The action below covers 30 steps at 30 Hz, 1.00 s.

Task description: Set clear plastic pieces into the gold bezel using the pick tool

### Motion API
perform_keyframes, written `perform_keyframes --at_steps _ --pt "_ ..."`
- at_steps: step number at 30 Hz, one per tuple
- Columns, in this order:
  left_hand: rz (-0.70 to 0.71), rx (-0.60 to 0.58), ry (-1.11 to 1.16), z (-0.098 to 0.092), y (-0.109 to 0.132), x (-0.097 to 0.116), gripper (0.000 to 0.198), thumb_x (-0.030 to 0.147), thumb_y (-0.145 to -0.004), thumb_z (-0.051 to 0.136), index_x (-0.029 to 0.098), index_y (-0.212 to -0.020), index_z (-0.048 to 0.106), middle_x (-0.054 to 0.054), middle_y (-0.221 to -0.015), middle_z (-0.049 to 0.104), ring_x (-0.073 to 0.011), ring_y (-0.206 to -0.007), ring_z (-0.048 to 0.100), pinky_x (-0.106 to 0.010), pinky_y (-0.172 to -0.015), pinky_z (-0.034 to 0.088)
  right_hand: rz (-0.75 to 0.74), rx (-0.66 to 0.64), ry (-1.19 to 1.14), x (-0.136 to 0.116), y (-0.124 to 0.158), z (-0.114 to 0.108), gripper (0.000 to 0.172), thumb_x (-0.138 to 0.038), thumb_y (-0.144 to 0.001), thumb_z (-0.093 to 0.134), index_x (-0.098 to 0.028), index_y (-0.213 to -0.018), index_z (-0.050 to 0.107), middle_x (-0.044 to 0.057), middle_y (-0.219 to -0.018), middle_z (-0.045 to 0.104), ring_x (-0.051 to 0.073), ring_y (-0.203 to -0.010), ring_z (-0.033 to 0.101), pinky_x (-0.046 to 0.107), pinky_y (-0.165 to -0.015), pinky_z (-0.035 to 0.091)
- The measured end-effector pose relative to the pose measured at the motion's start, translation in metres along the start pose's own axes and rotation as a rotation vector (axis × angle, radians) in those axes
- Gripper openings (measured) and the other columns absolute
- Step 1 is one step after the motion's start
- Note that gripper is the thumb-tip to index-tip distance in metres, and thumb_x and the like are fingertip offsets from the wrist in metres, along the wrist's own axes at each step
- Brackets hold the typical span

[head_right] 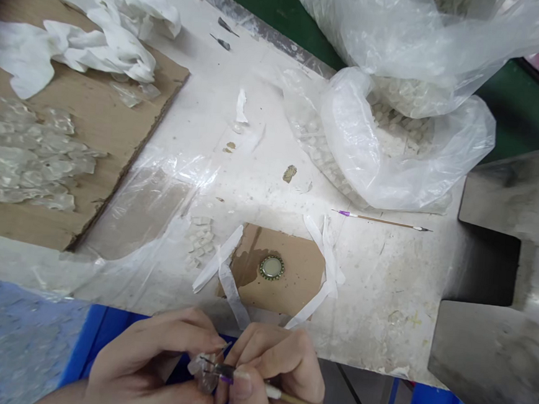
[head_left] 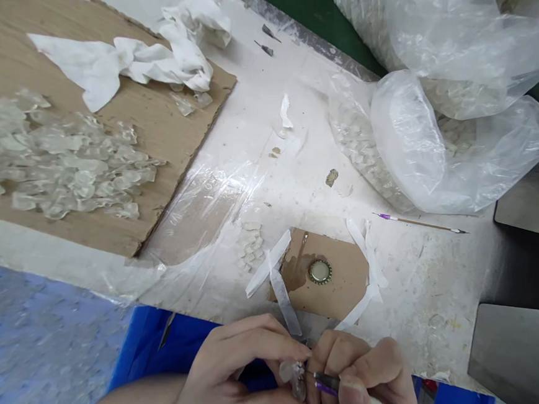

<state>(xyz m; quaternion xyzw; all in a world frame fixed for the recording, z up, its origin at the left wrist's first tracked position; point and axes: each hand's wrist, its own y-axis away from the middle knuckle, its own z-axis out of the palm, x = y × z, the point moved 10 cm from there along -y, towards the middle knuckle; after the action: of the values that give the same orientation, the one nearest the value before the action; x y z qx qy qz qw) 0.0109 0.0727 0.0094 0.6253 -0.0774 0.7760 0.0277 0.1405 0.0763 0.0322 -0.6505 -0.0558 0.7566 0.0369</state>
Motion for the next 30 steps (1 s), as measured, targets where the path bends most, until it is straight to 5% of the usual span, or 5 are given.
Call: perform_keyframes --at_steps 6,10,13,18,30 --pt "-0.038 0.035 0.063 0.0 -0.002 -0.005 0.026 0.03 -0.083 0.086 0.027 -0.109 0.079 -0.004 -0.069 0.08 -0.0158 -0.054 0.073 -0.019 -0.054 0.061 0.059 0.077 -0.124 0.005 -0.005 -0.013 0.011 -0.034 -0.104 0.056 -0.03 -0.097 0.063 -0.011 -0.048 0.035 0.01 -0.031 0.032 0.02 -0.031 0.035" --pt "-0.134 0.02 0.259 0.002 0.002 -0.015 0.036 0.02 -0.081 0.089 0.031 -0.113 0.08 -0.005 -0.078 0.082 -0.0151 -0.059 0.077 -0.018 -0.06 0.064 -0.068 0.156 0.038 -0.001 -0.005 -0.033 0.019 -0.036 -0.105 0.054 -0.03 -0.11 0.072 -0.002 -0.064 0.063 0.016 -0.052 0.058 0.025 -0.044 0.051" --pt "-0.222 -0.018 0.438 0.007 0.005 -0.022 0.037 0.019 -0.083 0.086 0.034 -0.116 0.08 -0.004 -0.086 0.084 -0.0159 -0.065 0.081 -0.018 -0.065 0.066 -0.057 -0.02 0.253 0.0 -0.008 -0.027 0.026 -0.023 -0.106 0.051 -0.027 -0.12 0.072 0.007 -0.091 0.074 0.019 -0.076 0.068 0.032 -0.06 0.06" --pt "-0.343 -0.105 0.731 0.021 0.005 -0.027 0.03 0.028 -0.088 0.081 0.035 -0.117 0.08 -0.003 -0.089 0.085 -0.0178 -0.071 0.084 -0.017 -0.067 0.066 -0.03 -0.371 0.26 -0.001 -0.011 0.0 0.02 -0.015 -0.099 0.061 -0.026 -0.111 0.074 0.004 -0.08 0.068 0.017 -0.062 0.064 0.026 -0.049 0.052" --pt "-0.493 -0.215 1.143 0.046 0.023 -0.043 0.047 0.007 -0.075 0.092 0.029 -0.115 0.08 0.007 -0.099 0.081 -0.0039 -0.075 0.078 -0.005 -0.066 0.058 0.064 -0.304 0.012 0.022 -0.008 -0.004 0.014 -0.026 -0.1 0.063 -0.03 -0.105 0.076 0.0 -0.074 0.06 0.014 -0.06 0.053 0.026 -0.052 0.042"
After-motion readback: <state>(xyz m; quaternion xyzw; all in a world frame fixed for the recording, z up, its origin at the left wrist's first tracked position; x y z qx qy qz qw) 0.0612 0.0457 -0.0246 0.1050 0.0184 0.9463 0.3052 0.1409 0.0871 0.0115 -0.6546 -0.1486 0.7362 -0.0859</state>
